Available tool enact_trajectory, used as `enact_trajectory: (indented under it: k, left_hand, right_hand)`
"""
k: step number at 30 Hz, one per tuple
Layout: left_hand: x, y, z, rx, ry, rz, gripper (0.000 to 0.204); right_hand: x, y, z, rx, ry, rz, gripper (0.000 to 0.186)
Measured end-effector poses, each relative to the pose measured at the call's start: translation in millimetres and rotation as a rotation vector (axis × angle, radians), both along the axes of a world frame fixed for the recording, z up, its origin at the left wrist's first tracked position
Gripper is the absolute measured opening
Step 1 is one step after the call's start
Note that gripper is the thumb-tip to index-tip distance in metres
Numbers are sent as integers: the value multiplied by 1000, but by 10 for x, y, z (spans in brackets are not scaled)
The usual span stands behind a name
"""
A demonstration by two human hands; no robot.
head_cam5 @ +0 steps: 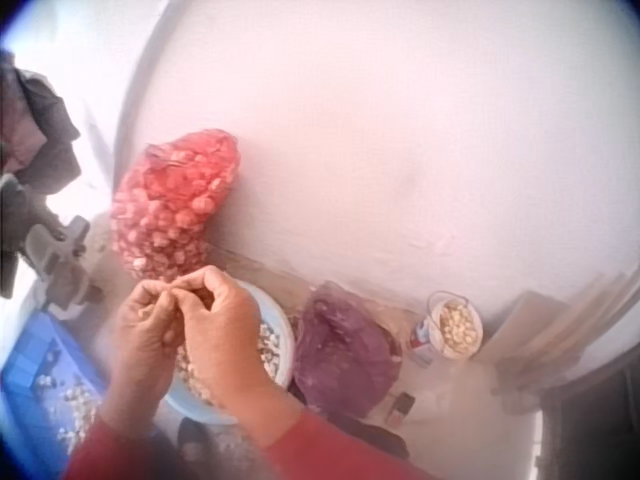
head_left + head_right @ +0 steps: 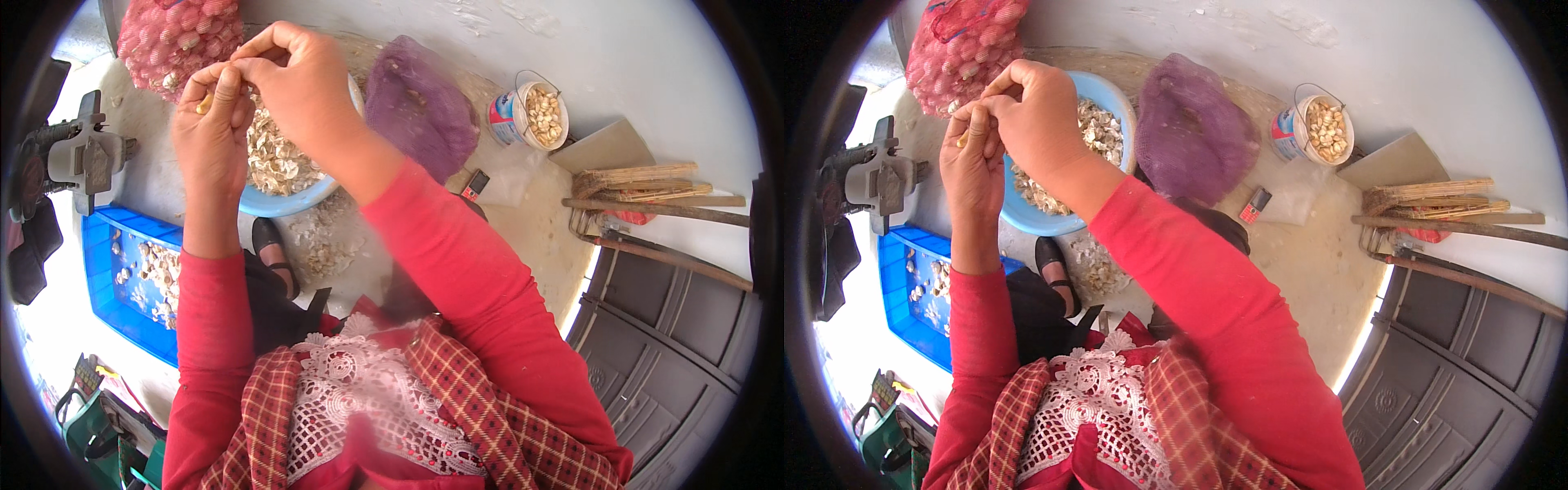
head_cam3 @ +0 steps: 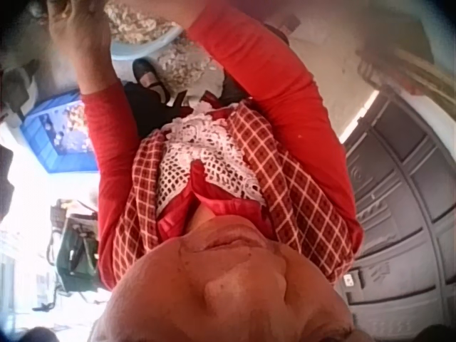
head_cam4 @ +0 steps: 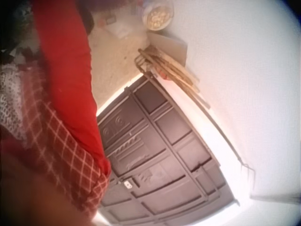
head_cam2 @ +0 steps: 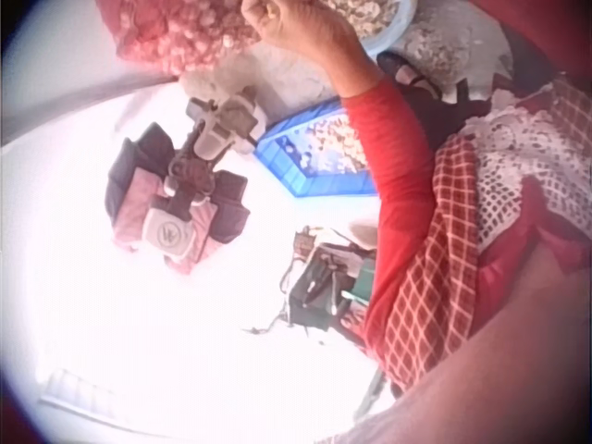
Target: The person sits on the floor and peels garlic cloves by hand, separating the skins and placing the peeled cloves into a blue basin. The person repeatedly picks up garlic from a mesh bag and a blue tray, peels each clove, and discards the skins into the basin.
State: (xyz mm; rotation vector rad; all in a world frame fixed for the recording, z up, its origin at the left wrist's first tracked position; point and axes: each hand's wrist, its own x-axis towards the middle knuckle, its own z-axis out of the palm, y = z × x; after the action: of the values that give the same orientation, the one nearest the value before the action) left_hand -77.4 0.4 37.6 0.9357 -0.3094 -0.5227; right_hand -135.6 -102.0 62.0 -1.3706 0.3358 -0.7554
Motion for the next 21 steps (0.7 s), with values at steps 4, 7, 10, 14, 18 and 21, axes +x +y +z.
enact_trajectory:
  k: [4, 7, 10, 14, 18, 21]
  left_hand:
    - [8, 11, -2, 21, -10, 6, 12]
    - [0, 16, 17, 35, -13, 3, 12]
    - [-15, 19, 53, 44, -9, -40, 21]
    - [6, 28, 71, -63, 94, -118, 26]
    - [119, 77, -10, -336, 337, -257, 23]
    - [199, 113, -75, -399, 565, -158, 17]
  right_hand:
    - [-14, -54, 27, 79, 41, 47, 5]
    - [-14, -63, 24, 98, 57, 71, 4]
    - [-1, -42, 17, 173, 48, 72, 3]
    - [-1, -40, 45, 237, 31, 48, 6]
    - [-33, -94, 77, 278, 65, 44, 10]
    - [-67, -155, 36, 174, 94, 40, 12]
